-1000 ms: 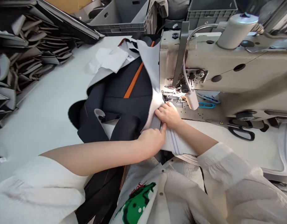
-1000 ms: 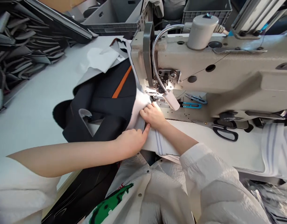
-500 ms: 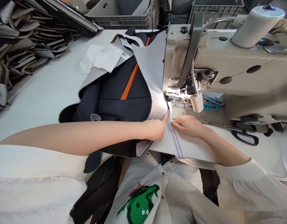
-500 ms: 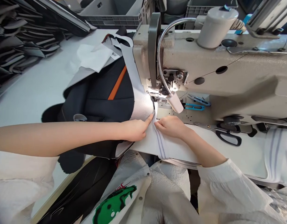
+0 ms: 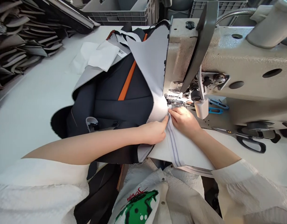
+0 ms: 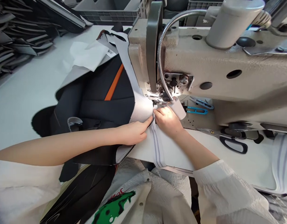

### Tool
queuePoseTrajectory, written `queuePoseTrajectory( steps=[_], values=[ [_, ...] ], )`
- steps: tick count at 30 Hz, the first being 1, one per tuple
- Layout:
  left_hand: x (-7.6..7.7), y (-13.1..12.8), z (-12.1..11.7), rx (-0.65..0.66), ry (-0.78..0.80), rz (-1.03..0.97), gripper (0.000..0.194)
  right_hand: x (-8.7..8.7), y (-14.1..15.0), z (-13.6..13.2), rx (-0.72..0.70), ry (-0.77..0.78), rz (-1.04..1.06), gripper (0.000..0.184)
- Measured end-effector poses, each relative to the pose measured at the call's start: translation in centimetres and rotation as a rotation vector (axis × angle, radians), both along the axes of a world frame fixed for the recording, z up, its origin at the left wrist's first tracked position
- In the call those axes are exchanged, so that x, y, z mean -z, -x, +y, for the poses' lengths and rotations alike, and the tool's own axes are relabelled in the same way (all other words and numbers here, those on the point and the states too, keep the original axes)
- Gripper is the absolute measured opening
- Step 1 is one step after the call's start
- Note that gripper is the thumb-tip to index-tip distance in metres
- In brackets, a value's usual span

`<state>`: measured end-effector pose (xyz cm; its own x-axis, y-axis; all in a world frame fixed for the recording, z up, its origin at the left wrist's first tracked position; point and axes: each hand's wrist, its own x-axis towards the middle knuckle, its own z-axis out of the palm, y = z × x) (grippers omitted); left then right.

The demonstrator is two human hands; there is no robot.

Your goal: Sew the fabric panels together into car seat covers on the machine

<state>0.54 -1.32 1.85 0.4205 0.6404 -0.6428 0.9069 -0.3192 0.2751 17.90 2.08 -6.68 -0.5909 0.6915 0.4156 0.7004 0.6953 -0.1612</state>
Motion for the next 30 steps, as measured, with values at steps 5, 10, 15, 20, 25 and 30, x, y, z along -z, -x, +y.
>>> queuePoseTrajectory(
  steps=[5, 10, 15, 20, 25, 30],
  values=[
    [0.4, -0.3, 1.3, -0.048, -0.019, -0.048, 0.076, 0.0, 0.0, 0.5, 0.023, 0.006, 0.028, 0.033],
    [0.3, -0.6, 1.4, -0.042, -0.100, -0.045, 0.078, 0.7, -0.2, 0.7, 0.069, 0.049, 0.113, 0.035],
    [-0.5, 0.0, -0.6, 0.040, -0.092, 0.093, 0.088, 0.7, -0.4, 0.3, 0.193, 0.073, 0.085, 0.030],
    [-0.5, 0.6, -0.9, 0.016, -0.088, 0.030, 0.075, 0.6, 0.0, -0.1, 0.048, 0.086, 0.018, 0.034],
    [0.2, -0.1, 0.5, -0.011, -0.149, 0.013, 0.073, 0.5, 0.4, -0.3, 0.034, 0.053, 0.034, 0.033],
    [0.4, -0.6, 1.2, -0.019, -0.238, 0.022, 0.069, 0.8, -0.1, -0.3, 0.020, 0.085, 0.127, 0.036]
  ],
)
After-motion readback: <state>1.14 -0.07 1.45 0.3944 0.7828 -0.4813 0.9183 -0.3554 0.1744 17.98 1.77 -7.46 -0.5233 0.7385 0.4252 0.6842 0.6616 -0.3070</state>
